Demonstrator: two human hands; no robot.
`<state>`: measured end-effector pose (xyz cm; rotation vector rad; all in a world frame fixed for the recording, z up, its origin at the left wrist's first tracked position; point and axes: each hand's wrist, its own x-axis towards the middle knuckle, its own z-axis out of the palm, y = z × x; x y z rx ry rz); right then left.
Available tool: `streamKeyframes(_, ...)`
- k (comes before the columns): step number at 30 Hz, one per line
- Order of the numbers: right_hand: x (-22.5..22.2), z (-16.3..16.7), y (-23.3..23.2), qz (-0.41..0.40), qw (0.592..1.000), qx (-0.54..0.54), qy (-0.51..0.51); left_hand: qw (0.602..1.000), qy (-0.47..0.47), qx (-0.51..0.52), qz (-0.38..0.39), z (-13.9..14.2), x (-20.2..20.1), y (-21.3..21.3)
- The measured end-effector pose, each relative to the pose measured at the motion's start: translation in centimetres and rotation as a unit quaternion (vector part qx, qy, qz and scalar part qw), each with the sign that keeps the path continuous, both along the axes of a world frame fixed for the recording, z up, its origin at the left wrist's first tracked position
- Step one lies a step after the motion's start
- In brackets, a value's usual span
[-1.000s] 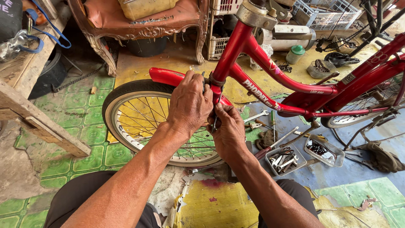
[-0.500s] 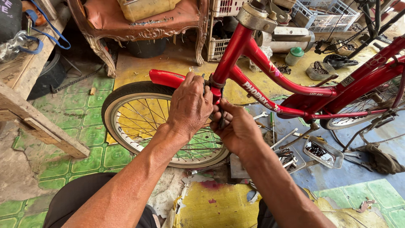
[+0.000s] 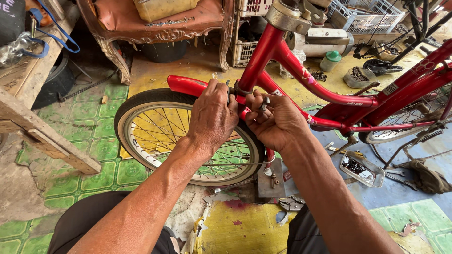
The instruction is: The person works on the front fork and brake assembly of a red bicycle. They use a screwdriver to adjust components near the front wheel, then switch to a wrench to tighten bolts on the brake caliper. The person also applies a green lubricant to the brake mechanism before continuing adjustments.
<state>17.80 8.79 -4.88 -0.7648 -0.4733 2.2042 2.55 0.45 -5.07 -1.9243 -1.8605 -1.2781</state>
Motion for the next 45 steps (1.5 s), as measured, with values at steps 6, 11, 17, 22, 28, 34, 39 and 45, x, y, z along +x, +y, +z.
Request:
streamKeyframes(6, -0.1, 0.1, -0.2, 0.007, 1.0, -0.006, 0.025, 1.0, -0.003, -0.006, 0.012, -0.1, 0.0, 0.2)
streamKeyframes(11, -0.1, 0.2, -0.9, -0.023, 0.999, -0.017, 0.032, 1.0, -0.003, -0.008, 0.009, -0.1, 0.1, 0.1)
streamKeyframes(17, -0.1, 0.5, -1.3, -0.034, 0.998, -0.028, 0.037, 1.0, -0.008, -0.021, 0.015, -0.1, 0.1, 0.2)
streamKeyframes(22, -0.2, 0.5, -0.9, -0.044, 0.994, -0.093, 0.04, 1.0, -0.008, -0.016, 0.02, 0.0, 0.1, 0.3)
streamKeyframes(28, 0.2, -0.1, -0.9, -0.045, 0.995, -0.074, 0.053, 1.0, 0.002, -0.017, 0.009, 0.0, 0.0, 0.2)
streamKeyframes(34, 2.0, -0.6, -1.9, -0.016, 0.997, 0.034, -0.065, 1.0, 0.0, -0.016, 0.018, 0.0, 0.1, 0.2)
streamKeyframes(39, 1.4, -4.8, -4.9, -0.043, 0.972, 0.148, -0.178, 0.999, -0.012, -0.022, 0.023, -0.1, 0.2, 0.3)
streamKeyframes(45, -0.7, -8.9, -5.1, -0.092, 0.969, 0.217, -0.077, 1.0, 0.0, -0.01, 0.024, -0.2, 0.1, 0.3)
